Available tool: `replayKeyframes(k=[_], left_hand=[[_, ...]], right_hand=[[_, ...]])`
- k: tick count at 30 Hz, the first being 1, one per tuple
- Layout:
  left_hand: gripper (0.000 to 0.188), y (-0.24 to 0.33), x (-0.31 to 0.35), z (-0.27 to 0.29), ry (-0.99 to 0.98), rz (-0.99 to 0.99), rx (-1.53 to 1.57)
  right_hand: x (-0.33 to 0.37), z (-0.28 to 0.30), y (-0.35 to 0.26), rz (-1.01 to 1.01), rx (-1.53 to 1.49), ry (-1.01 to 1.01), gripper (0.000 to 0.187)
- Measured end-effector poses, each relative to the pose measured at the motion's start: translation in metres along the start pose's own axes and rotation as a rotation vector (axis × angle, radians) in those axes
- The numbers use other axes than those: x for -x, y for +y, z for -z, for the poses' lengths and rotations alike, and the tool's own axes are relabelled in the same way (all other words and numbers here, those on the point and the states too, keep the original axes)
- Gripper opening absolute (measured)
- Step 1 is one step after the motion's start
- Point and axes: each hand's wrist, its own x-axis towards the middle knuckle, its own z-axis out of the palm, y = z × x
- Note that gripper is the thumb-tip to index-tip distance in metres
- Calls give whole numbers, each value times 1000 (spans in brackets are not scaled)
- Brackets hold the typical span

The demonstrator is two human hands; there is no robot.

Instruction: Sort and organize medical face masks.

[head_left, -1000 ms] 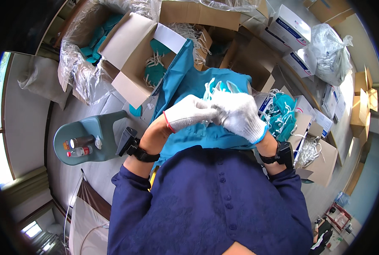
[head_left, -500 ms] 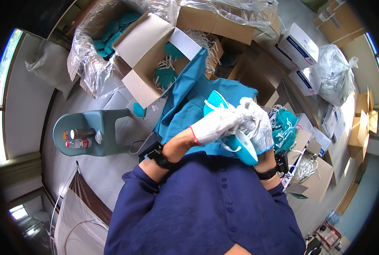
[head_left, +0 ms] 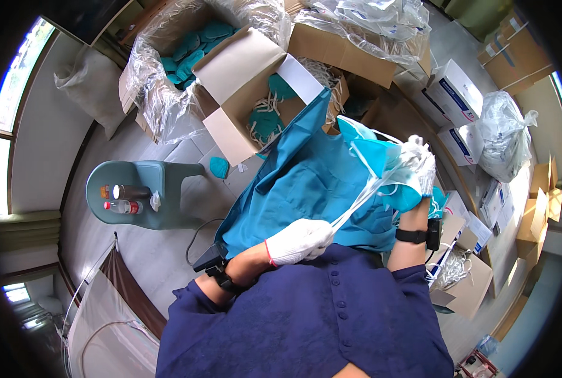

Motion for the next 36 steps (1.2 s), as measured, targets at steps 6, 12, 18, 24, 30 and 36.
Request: replayKeyframes(k=[6, 12, 18, 24, 30, 36], left_hand=[[28, 0, 11, 7, 58, -24, 83], [24, 21, -29, 25, 272, -176, 218], [11, 27, -60, 45, 326, -50, 273], [15, 42, -142, 71, 207, 141, 471], [95, 120, -216, 90, 379, -47, 285], [53, 86, -183, 112, 423, -94, -15]], right_hand=[[-18, 17, 8, 96, 46, -219, 19], [39, -29, -96, 342, 615, -307, 31], [63, -3, -127, 270, 735, -229, 29], [79, 18, -110, 238, 678, -208, 30], [80, -1, -101, 315, 844, -273, 21], [87, -13, -101, 84, 434, -282, 16]])
